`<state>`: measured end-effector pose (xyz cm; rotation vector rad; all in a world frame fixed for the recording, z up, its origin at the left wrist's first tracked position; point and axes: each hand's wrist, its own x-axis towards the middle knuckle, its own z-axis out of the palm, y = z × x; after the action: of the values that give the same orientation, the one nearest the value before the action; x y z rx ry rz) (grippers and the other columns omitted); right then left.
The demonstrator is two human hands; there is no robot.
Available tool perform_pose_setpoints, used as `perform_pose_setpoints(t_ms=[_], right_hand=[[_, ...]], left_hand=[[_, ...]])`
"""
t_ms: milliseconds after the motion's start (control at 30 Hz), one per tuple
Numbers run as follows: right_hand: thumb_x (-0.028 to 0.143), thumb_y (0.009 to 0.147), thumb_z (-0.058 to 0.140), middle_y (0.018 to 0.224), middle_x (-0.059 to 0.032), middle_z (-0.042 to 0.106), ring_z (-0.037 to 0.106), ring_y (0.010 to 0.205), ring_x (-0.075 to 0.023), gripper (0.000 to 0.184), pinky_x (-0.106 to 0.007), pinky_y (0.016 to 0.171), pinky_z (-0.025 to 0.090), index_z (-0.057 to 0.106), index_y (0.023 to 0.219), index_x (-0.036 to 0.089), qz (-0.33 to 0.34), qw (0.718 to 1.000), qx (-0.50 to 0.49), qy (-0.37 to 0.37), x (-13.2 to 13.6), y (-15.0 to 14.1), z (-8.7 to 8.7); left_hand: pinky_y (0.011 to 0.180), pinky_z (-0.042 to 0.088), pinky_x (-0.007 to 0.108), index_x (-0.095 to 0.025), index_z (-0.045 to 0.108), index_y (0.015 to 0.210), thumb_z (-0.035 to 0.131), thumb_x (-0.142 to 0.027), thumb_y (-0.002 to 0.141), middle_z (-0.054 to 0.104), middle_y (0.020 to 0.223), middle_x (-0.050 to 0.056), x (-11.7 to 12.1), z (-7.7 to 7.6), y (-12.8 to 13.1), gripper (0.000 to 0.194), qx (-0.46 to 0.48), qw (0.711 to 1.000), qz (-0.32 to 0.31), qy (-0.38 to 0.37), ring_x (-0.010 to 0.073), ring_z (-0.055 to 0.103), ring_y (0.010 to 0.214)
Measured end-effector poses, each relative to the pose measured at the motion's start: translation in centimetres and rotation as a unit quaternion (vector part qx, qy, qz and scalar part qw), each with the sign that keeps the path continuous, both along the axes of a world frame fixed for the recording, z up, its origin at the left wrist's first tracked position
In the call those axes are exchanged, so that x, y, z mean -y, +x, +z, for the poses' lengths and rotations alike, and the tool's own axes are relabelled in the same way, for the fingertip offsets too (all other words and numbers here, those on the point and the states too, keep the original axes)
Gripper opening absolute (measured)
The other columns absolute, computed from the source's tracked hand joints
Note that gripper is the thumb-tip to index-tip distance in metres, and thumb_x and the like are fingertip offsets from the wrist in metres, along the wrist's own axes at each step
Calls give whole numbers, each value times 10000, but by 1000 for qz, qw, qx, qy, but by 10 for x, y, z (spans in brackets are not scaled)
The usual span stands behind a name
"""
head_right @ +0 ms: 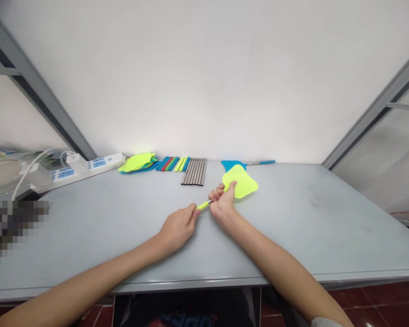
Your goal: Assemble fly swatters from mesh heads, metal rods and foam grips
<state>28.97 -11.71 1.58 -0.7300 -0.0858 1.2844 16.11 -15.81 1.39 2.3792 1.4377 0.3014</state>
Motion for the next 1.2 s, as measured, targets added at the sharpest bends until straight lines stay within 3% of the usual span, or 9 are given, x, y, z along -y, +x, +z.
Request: perform_pose_setpoints(t_ms=[300,433,533,733,800,867,967,1200], right_hand=[[610,766,230,347,106,148,113,281,-44,492,-177,265,131,273,528,182,34,999,12,31,-2,1,2],[617,754,266,351,106,141,98,293,-41,498,-168,263,124,284,522,176,43,998,-2,52,-1,1,9],[617,744,300,359,106,149,98,299,-38,497,-163,264,123,301,524,171,43,996,2,74,1,1,14],[577,773,308,374,107,144,106,297,-32,473,-152,257,126,312,537,167,58,996,-18,61,0,5,14],[547,796,298,375,108,142,109,291,-30,455,-148,253,125,314,547,167,72,996,-36,43,-2,7,11],[511,820,279,376,109,134,113,284,-30,433,-145,250,126,310,557,170,87,994,-54,24,-4,8,7],[472,843,259,379,109,125,122,279,-35,406,-145,249,136,304,569,176,105,992,-68,10,-6,10,4],[452,838,311,401,99,156,161,300,-35,382,-141,282,191,357,592,165,161,982,-60,75,-2,8,8]], left_hand=[[479,248,240,-189,411,643,237,-367,834,478,565,4,0,-6,2,314,125,992,14,-32,132,430,513],[442,245,216,-180,334,554,285,-387,809,385,501,-30,-4,-4,4,332,230,964,10,-132,93,355,461],[366,186,194,-179,327,582,285,-442,798,311,464,-61,-5,-3,6,343,341,900,2,-270,53,247,363],[331,27,178,-179,334,645,336,-406,794,193,467,-94,-7,5,5,271,439,712,17,-547,20,77,321],[329,33,175,-173,340,653,335,-382,802,190,479,-92,-8,7,3,256,453,651,14,-609,18,91,316],[328,49,172,-166,344,658,331,-353,811,187,483,-91,-8,7,3,242,466,611,16,-640,16,109,312],[331,69,172,-162,356,676,321,-334,820,205,481,-88,-7,5,4,227,478,595,20,-645,16,134,309],[359,178,182,-172,386,703,330,-357,814,262,480,-78,-7,3,7,223,492,636,17,-594,36,244,322]])
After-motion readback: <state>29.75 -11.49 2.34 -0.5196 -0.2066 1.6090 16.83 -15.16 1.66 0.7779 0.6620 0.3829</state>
